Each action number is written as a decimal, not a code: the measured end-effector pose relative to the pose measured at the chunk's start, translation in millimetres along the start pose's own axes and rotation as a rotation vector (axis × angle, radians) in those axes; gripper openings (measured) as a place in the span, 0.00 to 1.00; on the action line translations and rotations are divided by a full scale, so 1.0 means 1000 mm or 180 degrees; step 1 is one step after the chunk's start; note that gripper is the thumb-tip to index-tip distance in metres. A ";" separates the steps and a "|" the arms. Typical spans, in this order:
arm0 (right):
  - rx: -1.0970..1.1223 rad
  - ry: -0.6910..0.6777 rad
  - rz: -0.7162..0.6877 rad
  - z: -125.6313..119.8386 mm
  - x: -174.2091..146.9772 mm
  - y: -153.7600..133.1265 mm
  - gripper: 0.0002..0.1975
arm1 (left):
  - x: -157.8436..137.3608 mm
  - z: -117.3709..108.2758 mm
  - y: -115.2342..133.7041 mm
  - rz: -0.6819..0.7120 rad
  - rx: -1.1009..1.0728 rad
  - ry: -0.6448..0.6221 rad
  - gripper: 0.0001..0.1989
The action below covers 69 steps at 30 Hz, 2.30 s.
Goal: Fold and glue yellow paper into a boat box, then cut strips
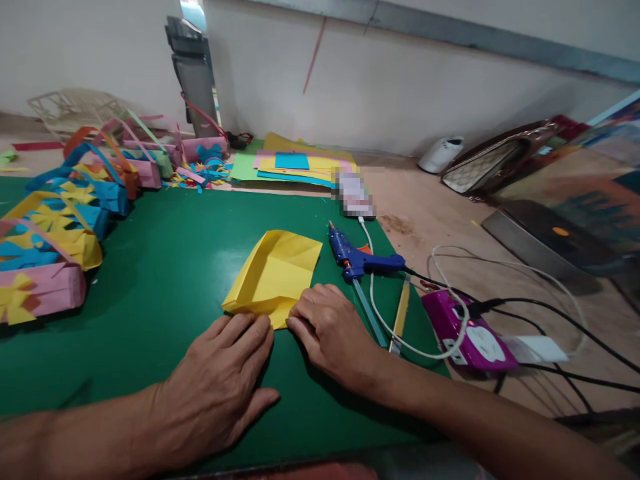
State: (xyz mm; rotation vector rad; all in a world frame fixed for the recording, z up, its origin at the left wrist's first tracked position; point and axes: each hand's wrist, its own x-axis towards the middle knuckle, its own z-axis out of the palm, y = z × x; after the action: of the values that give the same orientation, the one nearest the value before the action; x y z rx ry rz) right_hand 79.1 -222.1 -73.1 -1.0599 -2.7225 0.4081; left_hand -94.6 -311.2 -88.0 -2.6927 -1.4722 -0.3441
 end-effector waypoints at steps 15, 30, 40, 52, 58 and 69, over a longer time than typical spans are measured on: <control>-0.0136 0.0151 -0.0064 0.003 0.003 0.001 0.09 | -0.001 0.002 -0.001 0.0094 -0.0038 0.0069 0.23; -0.0212 0.0065 -0.0031 0.003 0.004 0.002 0.09 | -0.001 0.003 0.000 0.0052 -0.0038 0.0079 0.23; -0.0230 0.0032 -0.0045 0.003 0.004 0.000 0.08 | -0.001 0.003 0.000 0.0014 -0.0007 0.0087 0.21; -0.0314 -0.0126 0.0035 0.001 0.007 -0.001 0.08 | 0.005 -0.008 -0.001 -0.0083 -0.0190 -0.0477 0.26; -0.0287 -0.0139 0.0358 -0.010 0.003 0.004 0.06 | 0.005 -0.005 -0.002 -0.0067 -0.0230 -0.0526 0.27; -0.1399 -0.0225 -0.1106 -0.007 -0.021 -0.004 0.14 | 0.005 -0.007 0.001 -0.0115 -0.0175 -0.0513 0.28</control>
State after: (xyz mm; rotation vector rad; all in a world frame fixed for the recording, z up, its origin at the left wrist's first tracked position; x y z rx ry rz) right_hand 94.1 -238.0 -66.6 -0.6318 -3.0573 -0.2216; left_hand -92.6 -308.4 -79.9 -2.7989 -1.5762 -0.1753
